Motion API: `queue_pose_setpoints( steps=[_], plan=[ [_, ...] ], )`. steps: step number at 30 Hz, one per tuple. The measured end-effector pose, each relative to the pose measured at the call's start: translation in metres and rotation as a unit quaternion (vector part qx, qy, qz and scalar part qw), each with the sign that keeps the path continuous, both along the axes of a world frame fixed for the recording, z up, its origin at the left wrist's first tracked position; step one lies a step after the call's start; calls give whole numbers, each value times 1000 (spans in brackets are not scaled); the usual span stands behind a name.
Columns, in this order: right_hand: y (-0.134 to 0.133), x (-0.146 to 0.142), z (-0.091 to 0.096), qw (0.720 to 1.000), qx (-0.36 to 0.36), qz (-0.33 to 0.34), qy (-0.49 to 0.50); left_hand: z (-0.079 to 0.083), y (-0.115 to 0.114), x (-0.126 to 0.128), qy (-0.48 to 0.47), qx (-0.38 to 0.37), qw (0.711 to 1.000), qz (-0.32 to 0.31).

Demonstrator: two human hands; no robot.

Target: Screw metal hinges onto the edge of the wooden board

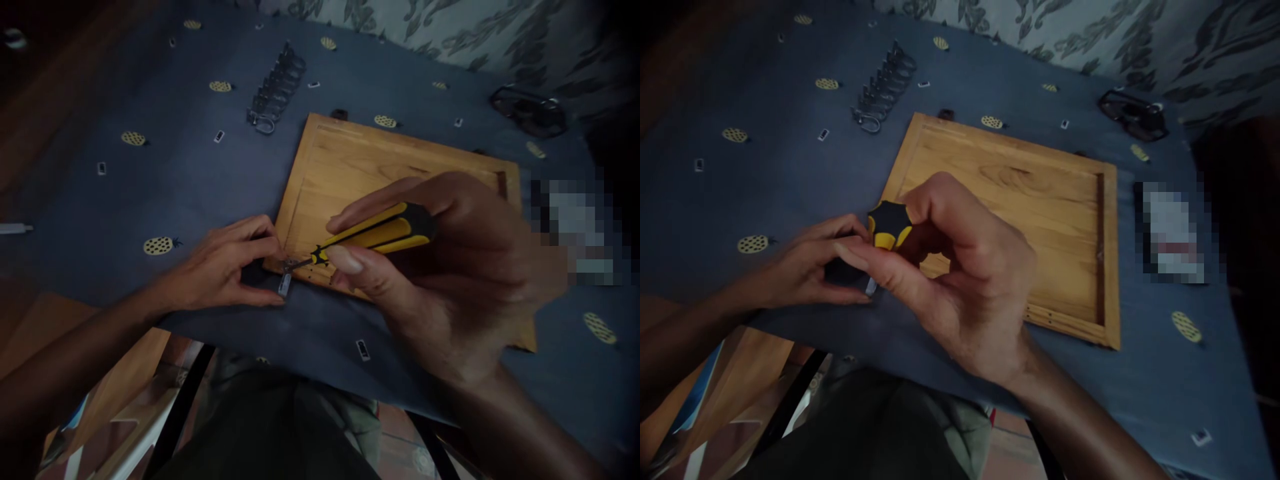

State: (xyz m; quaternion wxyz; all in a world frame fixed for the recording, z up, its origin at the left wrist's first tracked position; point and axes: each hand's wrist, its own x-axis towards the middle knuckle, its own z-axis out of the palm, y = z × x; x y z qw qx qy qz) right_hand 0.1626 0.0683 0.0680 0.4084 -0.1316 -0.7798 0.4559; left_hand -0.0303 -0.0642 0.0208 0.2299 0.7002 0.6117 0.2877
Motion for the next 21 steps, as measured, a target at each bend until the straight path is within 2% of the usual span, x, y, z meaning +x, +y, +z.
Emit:
queue_pose_setpoints(
  steps=[5, 9, 12, 16, 21],
  plan=[
    [-1, 0, 3, 999, -43, 15, -8, -4, 0, -1, -6, 6, 1000, 2],
    [3, 5, 7, 995, -50, 71, -50, -2, -1, 0, -6, -6, 1000, 6],
    [5, 5, 7, 994, -39, 103, -23, -3, -1, 1, -2, 2, 1000, 10],
    [5, 2, 6, 997, 3, 73, 8, -4, -1, 0, -4, -2, 1000, 2],
    [3, 1, 6, 998, -20, 52, -4, -5, -1, 0, 3, 20, 1000, 1]
  ],
)
